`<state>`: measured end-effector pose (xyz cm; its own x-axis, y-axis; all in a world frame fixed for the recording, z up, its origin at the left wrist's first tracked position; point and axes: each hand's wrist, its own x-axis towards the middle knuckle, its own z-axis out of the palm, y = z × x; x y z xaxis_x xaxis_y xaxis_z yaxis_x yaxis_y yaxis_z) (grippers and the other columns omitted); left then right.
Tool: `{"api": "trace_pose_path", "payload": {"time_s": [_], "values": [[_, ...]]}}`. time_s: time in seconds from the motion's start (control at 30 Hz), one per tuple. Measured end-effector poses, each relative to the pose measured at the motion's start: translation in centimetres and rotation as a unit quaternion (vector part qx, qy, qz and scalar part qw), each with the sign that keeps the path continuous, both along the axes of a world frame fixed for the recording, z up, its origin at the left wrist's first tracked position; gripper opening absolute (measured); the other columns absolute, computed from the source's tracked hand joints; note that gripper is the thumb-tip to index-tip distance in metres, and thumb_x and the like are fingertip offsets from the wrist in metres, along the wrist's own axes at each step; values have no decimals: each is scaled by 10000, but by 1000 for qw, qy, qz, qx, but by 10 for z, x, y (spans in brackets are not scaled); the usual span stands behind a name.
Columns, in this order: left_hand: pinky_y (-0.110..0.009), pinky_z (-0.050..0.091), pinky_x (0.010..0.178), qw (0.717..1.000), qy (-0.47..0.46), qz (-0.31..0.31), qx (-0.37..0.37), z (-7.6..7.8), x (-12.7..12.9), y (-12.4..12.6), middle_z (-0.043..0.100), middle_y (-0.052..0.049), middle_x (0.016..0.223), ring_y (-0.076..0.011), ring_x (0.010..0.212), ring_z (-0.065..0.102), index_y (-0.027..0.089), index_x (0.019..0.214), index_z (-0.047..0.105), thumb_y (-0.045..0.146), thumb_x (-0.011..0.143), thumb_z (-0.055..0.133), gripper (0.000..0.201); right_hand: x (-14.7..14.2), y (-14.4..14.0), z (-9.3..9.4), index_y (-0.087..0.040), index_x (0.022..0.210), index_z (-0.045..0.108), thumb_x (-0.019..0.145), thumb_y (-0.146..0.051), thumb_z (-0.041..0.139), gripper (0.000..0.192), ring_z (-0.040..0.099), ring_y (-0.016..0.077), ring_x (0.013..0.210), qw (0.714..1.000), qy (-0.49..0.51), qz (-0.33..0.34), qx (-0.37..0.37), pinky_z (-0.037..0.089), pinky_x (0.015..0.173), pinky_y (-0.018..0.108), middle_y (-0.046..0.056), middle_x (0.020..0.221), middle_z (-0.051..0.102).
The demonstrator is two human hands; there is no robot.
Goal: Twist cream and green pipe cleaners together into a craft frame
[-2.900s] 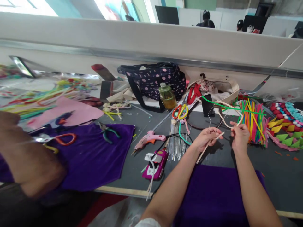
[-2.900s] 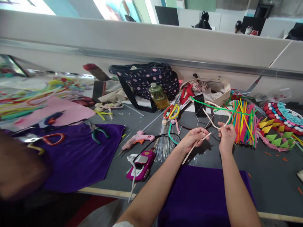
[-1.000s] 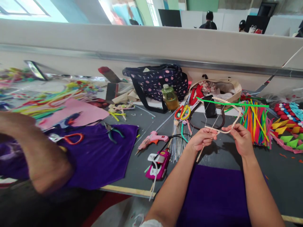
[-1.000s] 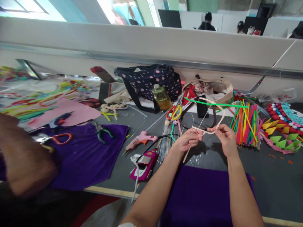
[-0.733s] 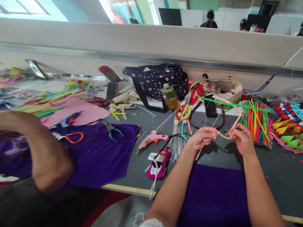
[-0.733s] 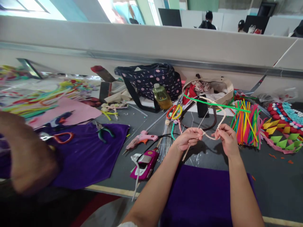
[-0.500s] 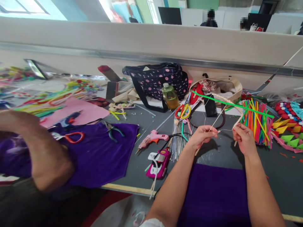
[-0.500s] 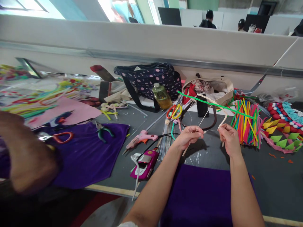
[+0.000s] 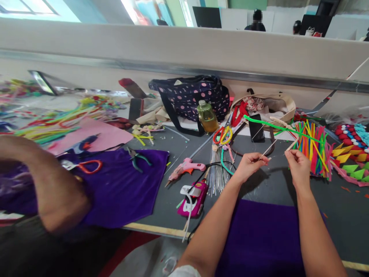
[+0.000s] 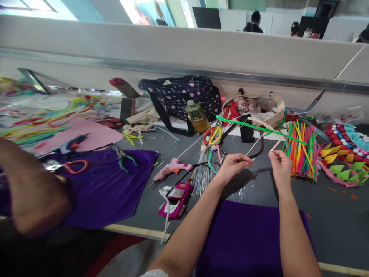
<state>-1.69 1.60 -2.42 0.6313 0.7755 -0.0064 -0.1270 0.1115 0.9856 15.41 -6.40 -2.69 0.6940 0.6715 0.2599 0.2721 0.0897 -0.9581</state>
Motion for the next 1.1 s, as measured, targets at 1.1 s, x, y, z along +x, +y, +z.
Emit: {"api": "trace_pose_path", "payload": {"time_s": [1.1], "values": [[-173, 92, 377, 967, -58, -144, -202, -4, -5, 8, 678, -64, 659, 19, 350, 282, 95, 799, 663, 250, 590, 800, 294, 7, -11, 14, -231, 765, 674, 620, -392, 819, 260, 539, 111, 563, 955, 197, 218, 45, 427, 414, 211, 8, 745, 635]]}}
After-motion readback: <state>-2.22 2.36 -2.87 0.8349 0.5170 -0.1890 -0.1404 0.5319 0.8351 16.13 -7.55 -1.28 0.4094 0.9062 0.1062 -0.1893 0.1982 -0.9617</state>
